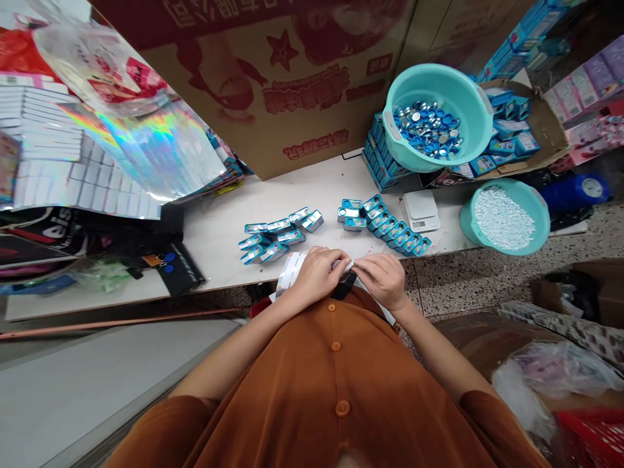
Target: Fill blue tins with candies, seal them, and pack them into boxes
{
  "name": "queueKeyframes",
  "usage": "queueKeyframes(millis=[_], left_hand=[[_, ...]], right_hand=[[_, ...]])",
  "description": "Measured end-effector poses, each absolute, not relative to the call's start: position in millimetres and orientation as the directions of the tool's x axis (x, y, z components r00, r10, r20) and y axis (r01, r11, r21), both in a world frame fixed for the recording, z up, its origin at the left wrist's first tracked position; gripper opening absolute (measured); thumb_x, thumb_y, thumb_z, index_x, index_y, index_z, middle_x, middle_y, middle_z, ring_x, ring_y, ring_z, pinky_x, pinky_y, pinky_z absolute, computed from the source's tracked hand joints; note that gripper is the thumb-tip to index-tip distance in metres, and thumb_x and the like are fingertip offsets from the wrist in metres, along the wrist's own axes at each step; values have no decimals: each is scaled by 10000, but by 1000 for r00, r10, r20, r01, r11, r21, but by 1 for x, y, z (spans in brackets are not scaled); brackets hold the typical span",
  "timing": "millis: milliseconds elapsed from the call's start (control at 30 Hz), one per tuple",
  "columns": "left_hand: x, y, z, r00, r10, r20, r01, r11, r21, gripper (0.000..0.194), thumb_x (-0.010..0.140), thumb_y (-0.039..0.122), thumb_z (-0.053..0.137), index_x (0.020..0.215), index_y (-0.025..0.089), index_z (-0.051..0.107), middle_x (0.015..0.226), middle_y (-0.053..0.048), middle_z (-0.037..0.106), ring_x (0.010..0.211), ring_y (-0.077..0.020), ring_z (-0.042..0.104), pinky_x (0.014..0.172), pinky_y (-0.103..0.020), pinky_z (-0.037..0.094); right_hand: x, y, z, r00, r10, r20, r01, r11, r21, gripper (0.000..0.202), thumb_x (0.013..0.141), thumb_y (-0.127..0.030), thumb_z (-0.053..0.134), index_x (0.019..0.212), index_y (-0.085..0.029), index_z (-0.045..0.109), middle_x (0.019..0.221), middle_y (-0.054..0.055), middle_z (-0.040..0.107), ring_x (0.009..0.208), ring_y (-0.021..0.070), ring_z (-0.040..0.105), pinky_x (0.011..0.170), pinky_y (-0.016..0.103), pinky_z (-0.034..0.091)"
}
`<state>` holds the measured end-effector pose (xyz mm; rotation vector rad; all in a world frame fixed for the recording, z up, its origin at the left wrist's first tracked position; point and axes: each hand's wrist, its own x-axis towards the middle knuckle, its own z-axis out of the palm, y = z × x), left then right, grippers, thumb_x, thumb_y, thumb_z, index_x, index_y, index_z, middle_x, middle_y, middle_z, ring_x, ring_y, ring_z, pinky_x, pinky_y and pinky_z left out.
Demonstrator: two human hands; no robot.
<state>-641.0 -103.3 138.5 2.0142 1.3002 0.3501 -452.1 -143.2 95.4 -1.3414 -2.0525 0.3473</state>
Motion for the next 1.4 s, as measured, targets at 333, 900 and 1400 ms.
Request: queueKeyframes(millis=[333, 900, 1400], left_hand=[[-656, -105, 132, 545, 832, -104, 562, -270, 782, 224, 925, 278, 452, 860, 204, 653, 850, -21, 698, 808, -165, 596, 794, -310, 402], [-664, -114, 123, 614, 789, 30, 511, -427, 746, 161, 880, 280, 568, 896, 202, 708, 804, -34, 721, 745, -154, 634, 732, -285, 439], [-656, -110, 139, 520, 801, -296, 555, -53, 830, 257, 879, 349, 525, 938, 218, 738, 941, -13, 743, 797, -165, 664, 705, -242, 463]], right_hand=[[-450, -128, 111, -308, 951, 33, 430, 170, -887, 178, 796, -338, 710, 679, -209, 675, 721, -10, 705, 690, 136, 620, 777, 320, 380], [-452, -132, 120, -369, 906, 208, 618, 406, -673, 168, 853, -348, 641, 968, -250, 714, 888, 21, 702, 856, 163, 591, 925, 372, 350], [-443, -149, 105, -532, 695, 484, 709, 678, -194, 317, 914, -215, 535, 1222, -220, 614, 1091, 46, 700, 1007, 173, 568, 871, 315, 384]])
